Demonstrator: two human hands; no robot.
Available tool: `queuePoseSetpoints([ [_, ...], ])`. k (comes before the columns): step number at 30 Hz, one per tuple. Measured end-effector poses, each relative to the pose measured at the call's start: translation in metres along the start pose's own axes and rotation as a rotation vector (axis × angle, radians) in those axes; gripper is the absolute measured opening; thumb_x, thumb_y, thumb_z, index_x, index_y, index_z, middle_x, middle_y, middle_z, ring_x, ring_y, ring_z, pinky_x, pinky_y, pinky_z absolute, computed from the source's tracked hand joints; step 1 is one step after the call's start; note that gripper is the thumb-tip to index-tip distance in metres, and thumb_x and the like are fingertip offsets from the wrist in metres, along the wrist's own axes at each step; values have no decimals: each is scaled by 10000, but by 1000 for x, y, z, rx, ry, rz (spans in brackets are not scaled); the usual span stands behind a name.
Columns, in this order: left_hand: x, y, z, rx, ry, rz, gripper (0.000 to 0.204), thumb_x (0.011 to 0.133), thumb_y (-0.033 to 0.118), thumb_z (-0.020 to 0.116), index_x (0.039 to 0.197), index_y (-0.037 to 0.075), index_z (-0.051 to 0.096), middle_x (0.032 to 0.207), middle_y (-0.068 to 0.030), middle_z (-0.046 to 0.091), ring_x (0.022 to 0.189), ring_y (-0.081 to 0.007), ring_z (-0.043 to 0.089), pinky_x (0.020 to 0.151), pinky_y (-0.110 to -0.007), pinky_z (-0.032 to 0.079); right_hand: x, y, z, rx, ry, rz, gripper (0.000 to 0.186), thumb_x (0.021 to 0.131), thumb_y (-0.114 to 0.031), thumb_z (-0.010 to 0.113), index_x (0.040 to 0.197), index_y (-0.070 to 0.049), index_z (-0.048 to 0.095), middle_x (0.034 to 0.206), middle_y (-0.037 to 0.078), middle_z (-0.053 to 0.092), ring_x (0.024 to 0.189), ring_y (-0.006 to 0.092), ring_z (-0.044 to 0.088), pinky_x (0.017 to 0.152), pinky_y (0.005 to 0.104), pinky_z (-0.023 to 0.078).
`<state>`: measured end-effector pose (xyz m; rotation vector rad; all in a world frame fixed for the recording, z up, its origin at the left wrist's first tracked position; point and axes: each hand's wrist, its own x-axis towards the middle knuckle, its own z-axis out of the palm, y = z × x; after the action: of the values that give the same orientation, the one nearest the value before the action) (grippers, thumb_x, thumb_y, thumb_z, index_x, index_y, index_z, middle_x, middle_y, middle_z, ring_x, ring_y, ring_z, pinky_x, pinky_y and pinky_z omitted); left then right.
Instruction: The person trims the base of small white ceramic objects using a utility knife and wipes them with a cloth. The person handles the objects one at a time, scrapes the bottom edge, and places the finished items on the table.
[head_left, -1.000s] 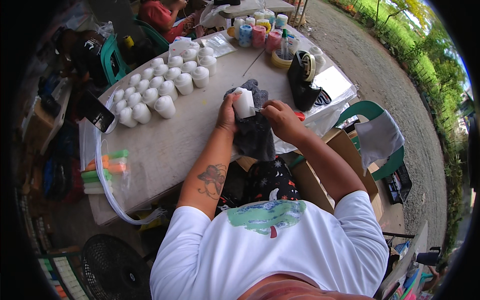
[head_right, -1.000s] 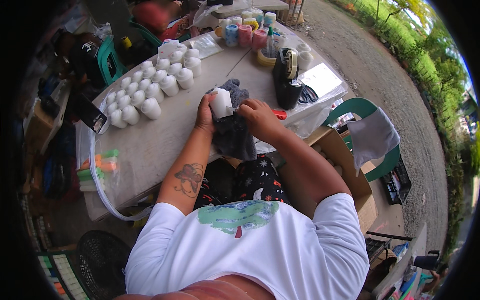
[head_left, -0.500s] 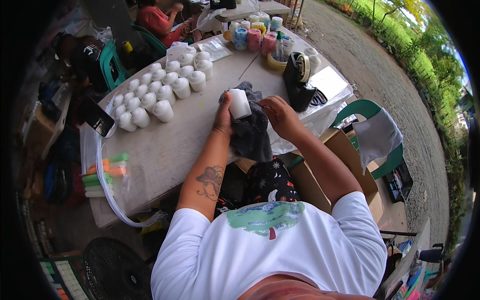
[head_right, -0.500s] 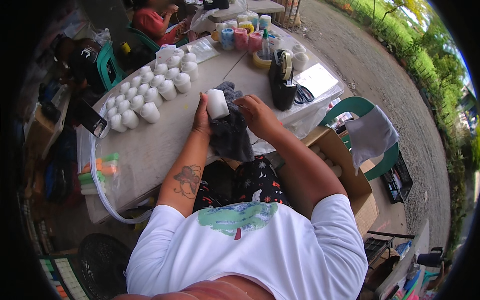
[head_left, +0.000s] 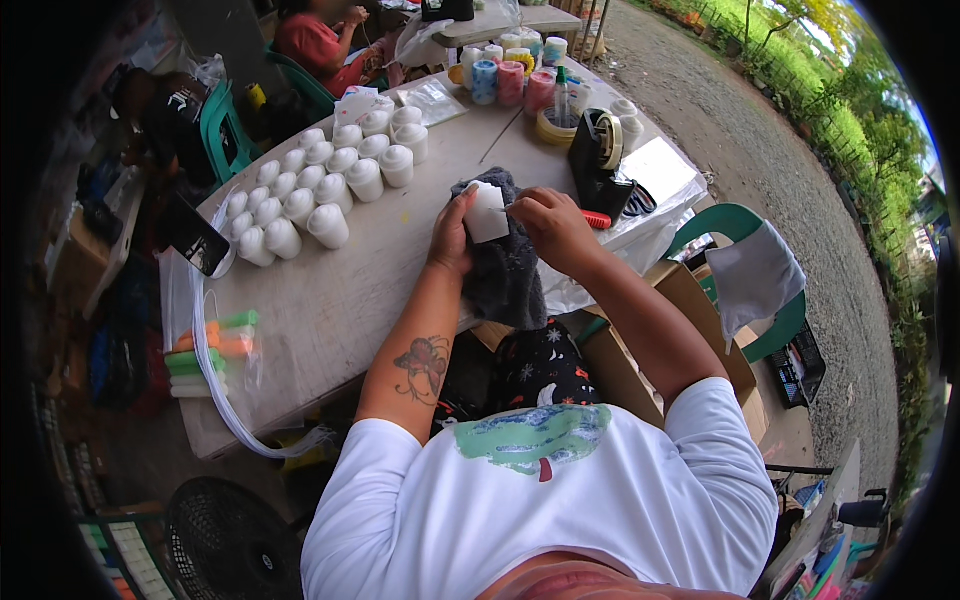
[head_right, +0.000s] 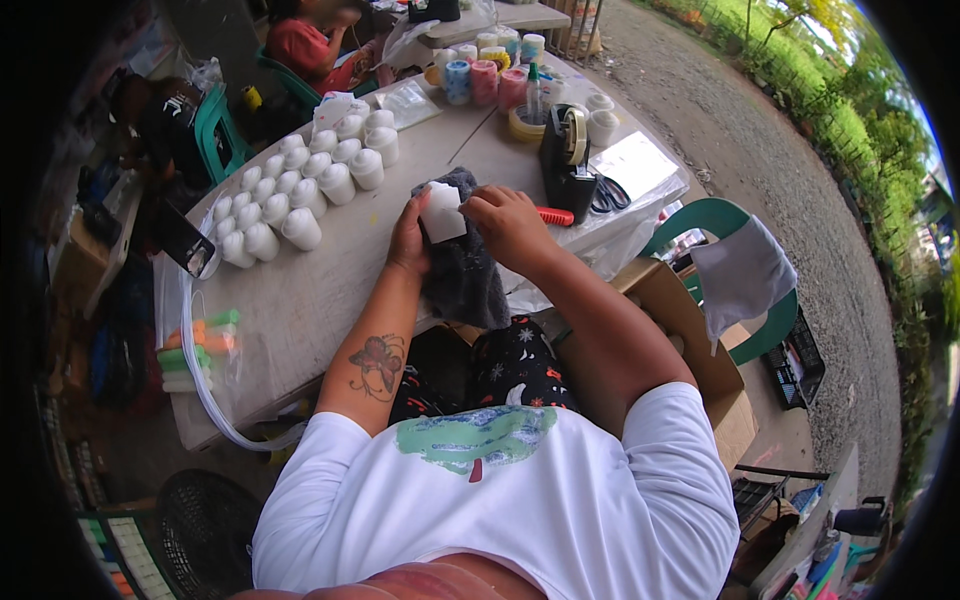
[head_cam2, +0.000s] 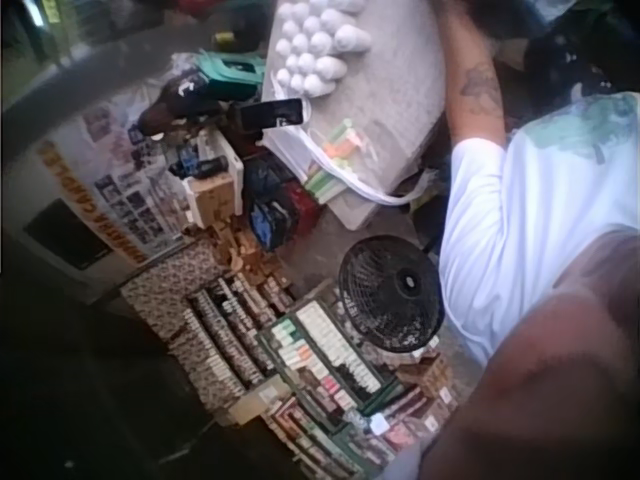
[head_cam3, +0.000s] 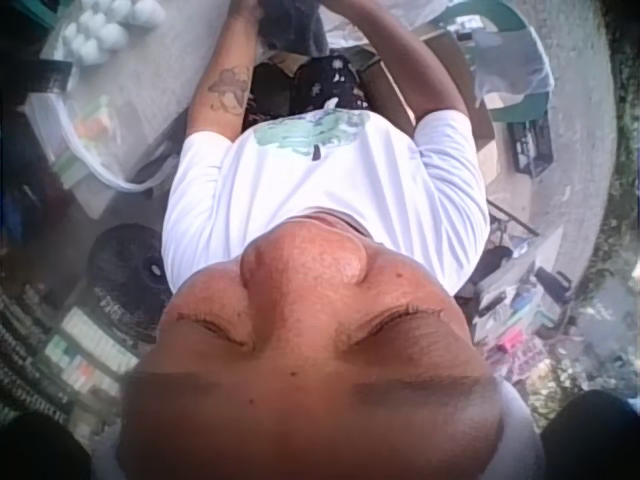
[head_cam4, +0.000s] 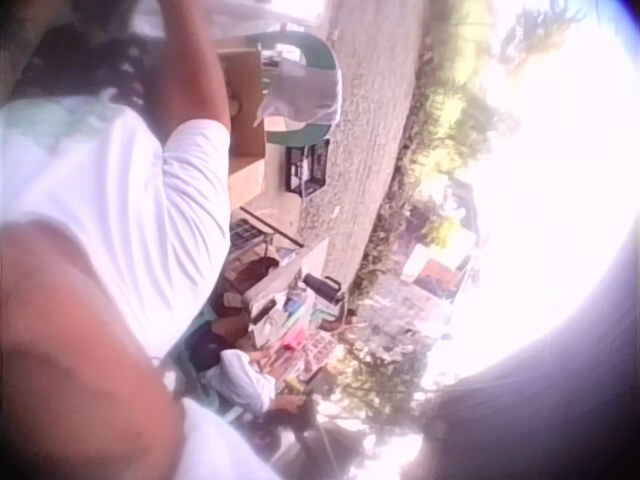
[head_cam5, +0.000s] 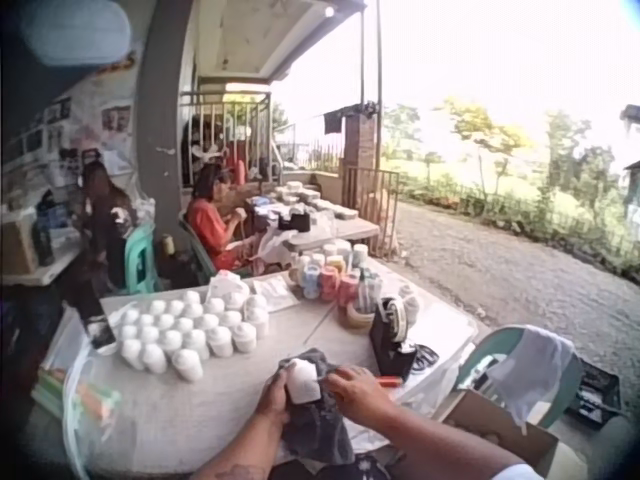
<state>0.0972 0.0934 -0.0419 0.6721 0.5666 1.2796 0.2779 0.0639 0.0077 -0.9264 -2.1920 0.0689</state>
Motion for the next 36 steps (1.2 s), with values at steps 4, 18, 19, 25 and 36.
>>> queuePoseSetpoints([
  [4, -1, 1, 4, 49, 33, 10, 369, 834, 380, 693, 1004, 64, 609, 873, -19, 608, 768, -125, 590, 686, -281, 488, -8, -5, 1, -59, -98, -86, 266, 752, -18, 603, 996, -124, 603, 1047, 47, 596, 1036, 254, 559, 837, 386, 417],
  [18, -6, 1, 11, 191, 58, 40, 342, 798, 331, 722, 971, 58, 611, 837, -21, 604, 705, -125, 588, 637, -284, 495, -9, -12, 0, -101, -64, -144, 297, 704, 34, 607, 972, -95, 607, 1030, 55, 590, 999, 275, 566, 860, 401, 422],
  [19, -3, 1, 10, 196, 54, 42, 341, 794, 325, 727, 972, 59, 610, 839, -22, 605, 709, -126, 590, 639, -285, 497, -14, -14, -3, -121, -97, -166, 296, 704, 30, 603, 973, -95, 606, 1032, 54, 590, 1000, 273, 566, 864, 399, 420],
  [25, -3, 1, 14, 199, 62, 34, 354, 772, 310, 754, 965, 53, 606, 846, -36, 609, 722, -126, 597, 647, -298, 517, -54, -14, -29, 10, -109, -21, 219, 783, 42, 624, 958, -86, 593, 1024, 74, 587, 940, 254, 592, 814, 361, 463],
  [36, -10, -13, 28, 732, 5, 397, 390, 741, 250, 797, 992, 26, 601, 908, -59, 660, 802, -148, 634, 740, -306, 517, -214, 11, -90, 468, 356, 741, 174, 903, 80, 536, 1024, -43, 559, 971, 14, 571, 848, 88, 574, 733, 234, 473],
])
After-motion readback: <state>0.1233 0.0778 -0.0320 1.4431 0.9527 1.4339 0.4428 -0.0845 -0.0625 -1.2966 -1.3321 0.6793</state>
